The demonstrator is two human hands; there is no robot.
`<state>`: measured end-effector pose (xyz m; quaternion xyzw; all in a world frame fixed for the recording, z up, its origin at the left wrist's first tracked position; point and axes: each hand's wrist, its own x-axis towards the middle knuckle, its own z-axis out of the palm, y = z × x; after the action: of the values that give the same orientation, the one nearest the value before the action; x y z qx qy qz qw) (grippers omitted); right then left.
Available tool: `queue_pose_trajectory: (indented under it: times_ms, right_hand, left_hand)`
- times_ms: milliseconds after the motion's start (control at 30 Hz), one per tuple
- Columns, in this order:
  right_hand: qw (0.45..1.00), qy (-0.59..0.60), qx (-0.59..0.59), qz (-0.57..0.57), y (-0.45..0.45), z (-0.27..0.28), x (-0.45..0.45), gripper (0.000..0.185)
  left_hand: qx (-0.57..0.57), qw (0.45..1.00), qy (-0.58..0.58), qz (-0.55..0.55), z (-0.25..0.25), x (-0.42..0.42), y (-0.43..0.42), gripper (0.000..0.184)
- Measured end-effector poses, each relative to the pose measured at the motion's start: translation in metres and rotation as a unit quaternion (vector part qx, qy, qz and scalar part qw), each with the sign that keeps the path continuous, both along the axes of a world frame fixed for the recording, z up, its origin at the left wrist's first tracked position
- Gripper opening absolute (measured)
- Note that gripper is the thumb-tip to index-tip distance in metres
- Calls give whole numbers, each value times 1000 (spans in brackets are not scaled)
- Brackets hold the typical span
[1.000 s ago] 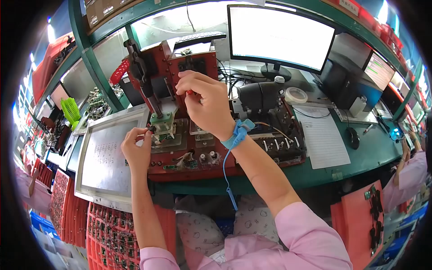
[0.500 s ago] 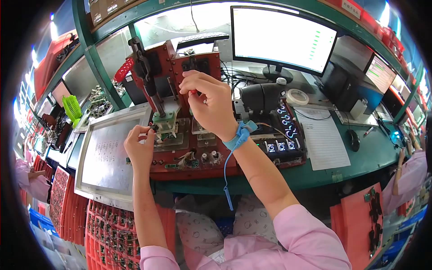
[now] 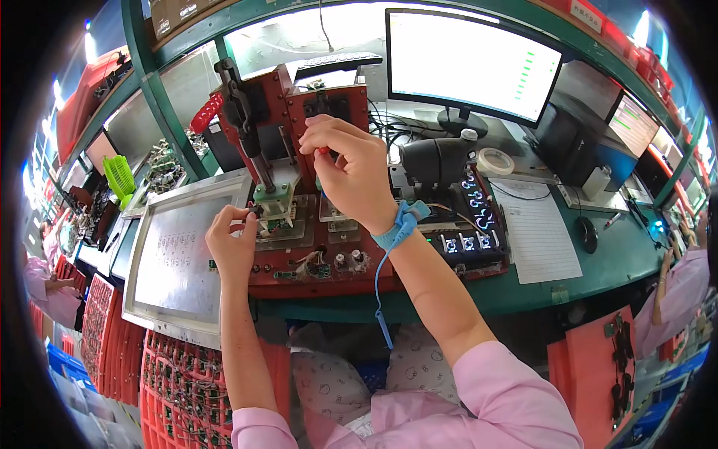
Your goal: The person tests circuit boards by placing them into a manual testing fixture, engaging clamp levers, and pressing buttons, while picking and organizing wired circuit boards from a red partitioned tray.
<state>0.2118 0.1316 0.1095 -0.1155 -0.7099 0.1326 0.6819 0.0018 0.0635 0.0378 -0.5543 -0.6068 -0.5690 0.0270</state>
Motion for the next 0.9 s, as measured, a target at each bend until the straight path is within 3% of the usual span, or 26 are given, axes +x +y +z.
queue_pose_trajectory:
  times_ms: [300, 433, 533, 600, 767, 900]
  right_hand:
    - [1000, 14, 22, 10, 1, -1, -2, 22]
    - [999, 24, 33, 20, 3, -1, -2, 23]
    - [999, 29, 33, 14, 4, 1, -1, 23]
    - [999, 25, 29, 16, 2, -1, -2, 23]
    - [999, 28, 14, 24, 0, -1, -2, 22]
    - [999, 23, 16, 29, 3, -1, -1, 22]
  left_hand:
    - [-24, 1000, -8, -7, -1, 2, -4, 11]
    - [50, 992, 39, 105, -11, 31, -18, 18]
    - [49, 995, 37, 77, -28, 53, -47, 24]
    - [-48, 985, 160, -50, -35, 62, -59, 28]
    - [0, 968, 221, -119, -39, 82, -54, 26]
    - [16, 972, 207, -107, -24, 107, -51, 22]
